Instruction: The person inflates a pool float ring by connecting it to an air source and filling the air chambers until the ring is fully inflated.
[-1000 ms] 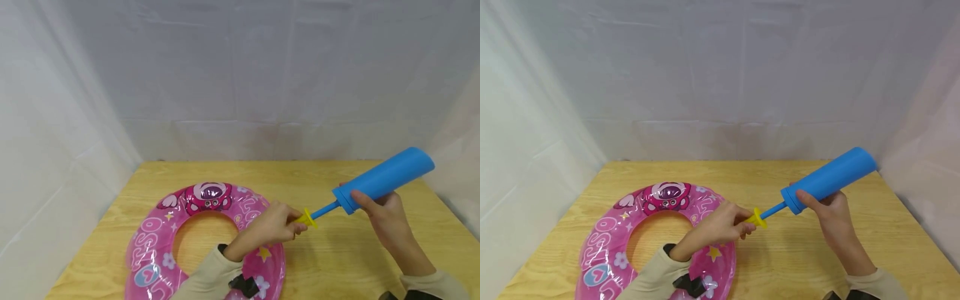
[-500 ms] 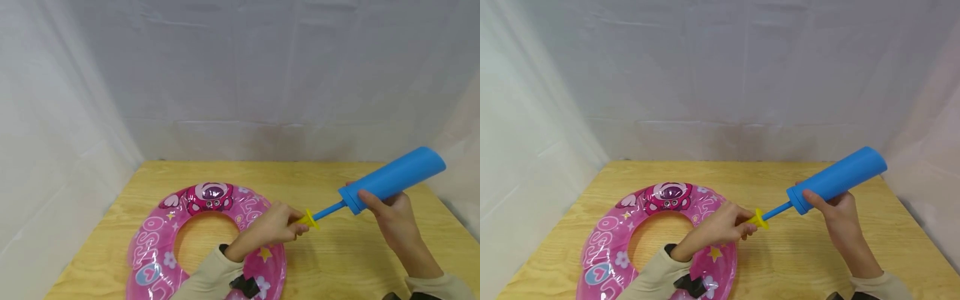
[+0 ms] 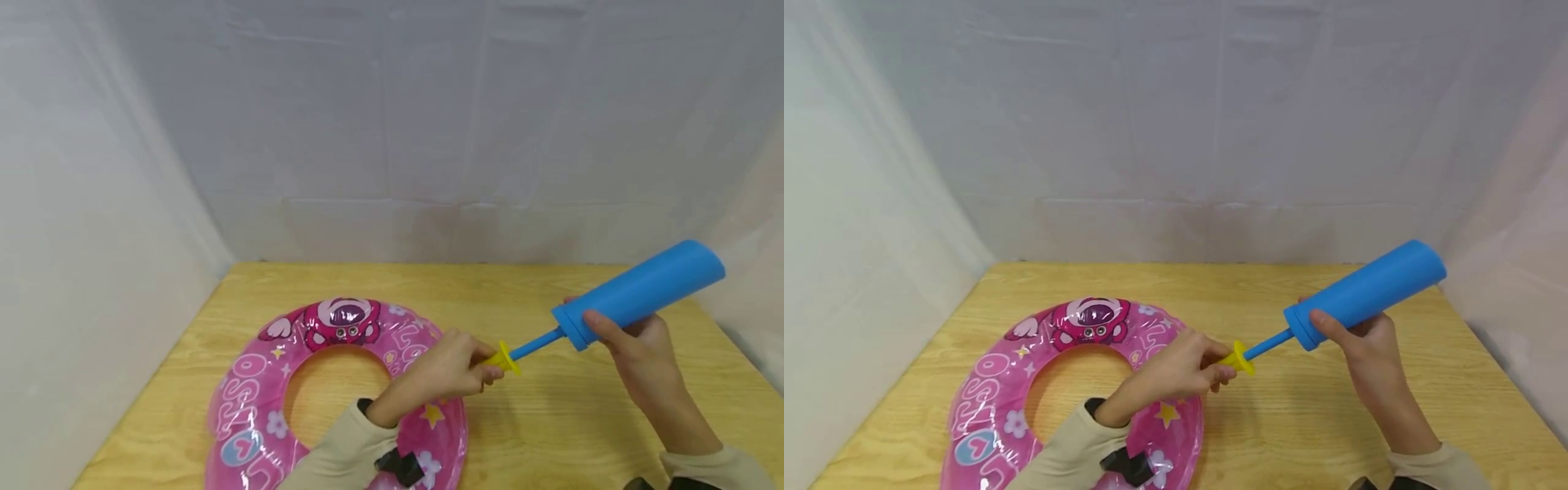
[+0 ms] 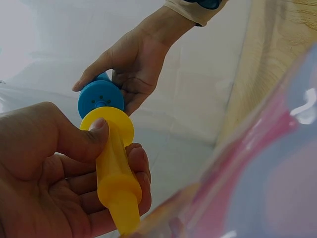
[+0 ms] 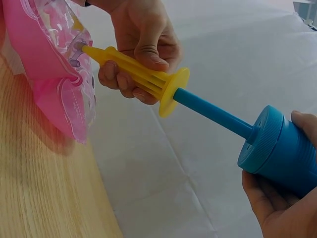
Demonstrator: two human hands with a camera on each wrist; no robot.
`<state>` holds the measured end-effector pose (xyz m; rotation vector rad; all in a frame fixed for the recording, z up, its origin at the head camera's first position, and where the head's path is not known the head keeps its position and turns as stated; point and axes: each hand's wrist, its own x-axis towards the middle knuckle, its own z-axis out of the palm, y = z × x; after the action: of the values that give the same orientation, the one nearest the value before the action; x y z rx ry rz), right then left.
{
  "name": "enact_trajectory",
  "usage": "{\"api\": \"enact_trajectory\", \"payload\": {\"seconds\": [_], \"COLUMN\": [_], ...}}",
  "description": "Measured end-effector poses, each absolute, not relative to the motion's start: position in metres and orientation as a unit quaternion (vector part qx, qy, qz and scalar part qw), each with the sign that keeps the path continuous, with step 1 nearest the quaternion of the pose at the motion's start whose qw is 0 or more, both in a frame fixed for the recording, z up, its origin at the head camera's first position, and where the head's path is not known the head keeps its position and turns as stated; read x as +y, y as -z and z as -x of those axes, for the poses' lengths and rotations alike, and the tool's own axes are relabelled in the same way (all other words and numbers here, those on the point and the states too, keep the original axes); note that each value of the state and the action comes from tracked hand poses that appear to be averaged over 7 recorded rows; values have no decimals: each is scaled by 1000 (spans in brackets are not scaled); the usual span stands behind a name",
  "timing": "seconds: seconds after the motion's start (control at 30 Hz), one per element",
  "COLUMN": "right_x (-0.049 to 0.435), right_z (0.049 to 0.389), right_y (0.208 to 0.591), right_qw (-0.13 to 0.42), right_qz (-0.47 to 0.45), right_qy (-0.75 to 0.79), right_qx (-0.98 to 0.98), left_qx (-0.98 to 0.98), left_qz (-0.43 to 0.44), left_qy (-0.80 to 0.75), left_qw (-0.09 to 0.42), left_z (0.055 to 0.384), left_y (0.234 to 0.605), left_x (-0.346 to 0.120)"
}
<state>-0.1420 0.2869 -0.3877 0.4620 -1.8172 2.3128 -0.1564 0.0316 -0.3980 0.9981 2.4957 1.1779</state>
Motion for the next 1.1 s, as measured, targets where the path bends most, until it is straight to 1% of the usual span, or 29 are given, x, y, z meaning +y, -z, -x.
{"api": "enact_trajectory", "payload": {"seconds": [1.1], "right_x": [285], "right_z": [145], "right_y": [389], "right_qw": [70], "right_qz": [-153], "right_qy": [-766], "right_qx": [-621], "left_qx": [859], "left_qz": [-334], "left_qy": [-374], "left_qw": [100], "left_z": [157], "left_y": [399], "left_x": [33]}}
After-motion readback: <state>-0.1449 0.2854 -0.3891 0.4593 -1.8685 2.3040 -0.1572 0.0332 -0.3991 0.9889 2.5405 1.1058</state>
